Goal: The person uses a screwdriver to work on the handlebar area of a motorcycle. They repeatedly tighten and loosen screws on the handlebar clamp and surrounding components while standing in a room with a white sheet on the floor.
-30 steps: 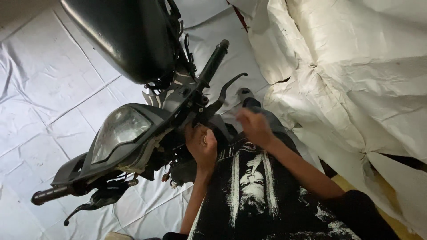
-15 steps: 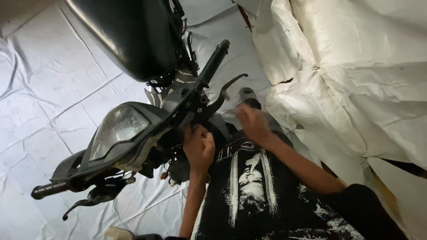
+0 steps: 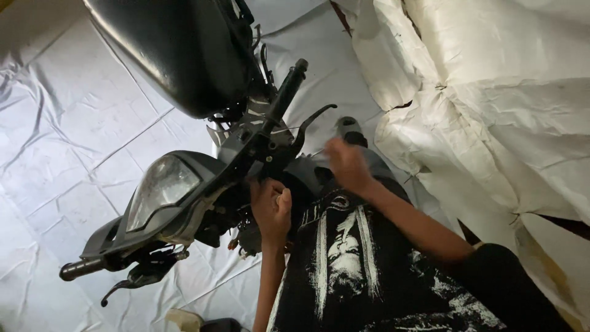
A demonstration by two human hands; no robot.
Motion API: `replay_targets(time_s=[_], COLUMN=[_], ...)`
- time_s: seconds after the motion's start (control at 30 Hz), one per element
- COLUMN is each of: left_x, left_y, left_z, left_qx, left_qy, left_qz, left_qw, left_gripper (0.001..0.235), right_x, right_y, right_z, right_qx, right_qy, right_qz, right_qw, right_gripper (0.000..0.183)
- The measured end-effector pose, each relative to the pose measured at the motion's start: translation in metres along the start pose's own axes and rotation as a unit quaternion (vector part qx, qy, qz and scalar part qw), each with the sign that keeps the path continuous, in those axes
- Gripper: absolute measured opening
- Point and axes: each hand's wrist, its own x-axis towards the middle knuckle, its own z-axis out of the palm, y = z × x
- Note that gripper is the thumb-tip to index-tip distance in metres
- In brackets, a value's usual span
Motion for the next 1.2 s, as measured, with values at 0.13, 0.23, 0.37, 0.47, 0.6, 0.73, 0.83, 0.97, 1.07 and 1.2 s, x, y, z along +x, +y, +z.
replay_targets(time_s=[0.13,0.23,0.37,0.47,0.6,0.73,0.83,0.97,1.07,1.2], left_x=[0.021,0.031,0.031,0.031,0.032,0.034,0.034,0.032,0.035,0.036], left_y=[0.049,0.066,0.073,0.069,0.078,0.083,0.089,0.082,0.087,0.1], left_z=[-0.011,-0.011,-0.013,-0.012,-0.014,-0.012,-0.013,-0.009,-0.009,-0.015], left_qx=[-0.026,-0.037,-0.048,-0.029,-0.016,-0.013,-0.011,-0.015,-0.004,-0.009], left_qy=[-0.002,-0.02,-0.013,-0.01,-0.01,0.003,0.012,0.015,0.019,0.006], left_qz=[0.0,0.005,-0.008,0.0,0.007,0.02,0.013,0.02,0.025,0.008], left_qw=[1.0,0.999,0.999,1.0,1.0,1.0,1.0,1.0,1.0,1.0], left_gripper=[0.036,0.044,0.046,0.045,0.044,0.045,0.044,0.044,0.044,0.042], right_x=[-0.008,-0.005,0.005,0.002,0.005,0.013,0.01,0.017,0.016,0.026], right_y=[0.026,0.001,0.01,-0.005,0.005,-0.01,-0.025,0.002,-0.015,-0.025], right_z=[0.013,0.009,0.006,0.008,0.003,-0.006,-0.003,0.002,-0.002,-0.007], right_qx=[-0.351,-0.054,-0.062,-0.051,0.032,-0.02,0.01,0.0,0.008,0.054], right_qy=[0.051,-0.181,-0.055,-0.045,-0.039,-0.006,-0.082,-0.005,-0.055,-0.032], right_qz=[-0.178,0.109,0.113,0.145,0.124,0.174,0.164,0.194,0.188,0.259], right_qw=[0.918,0.976,0.99,0.987,0.991,0.984,0.983,0.981,0.981,0.964], right_gripper=[0.028,0.025,0.025,0.025,0.023,0.025,0.024,0.031,0.029,0.041])
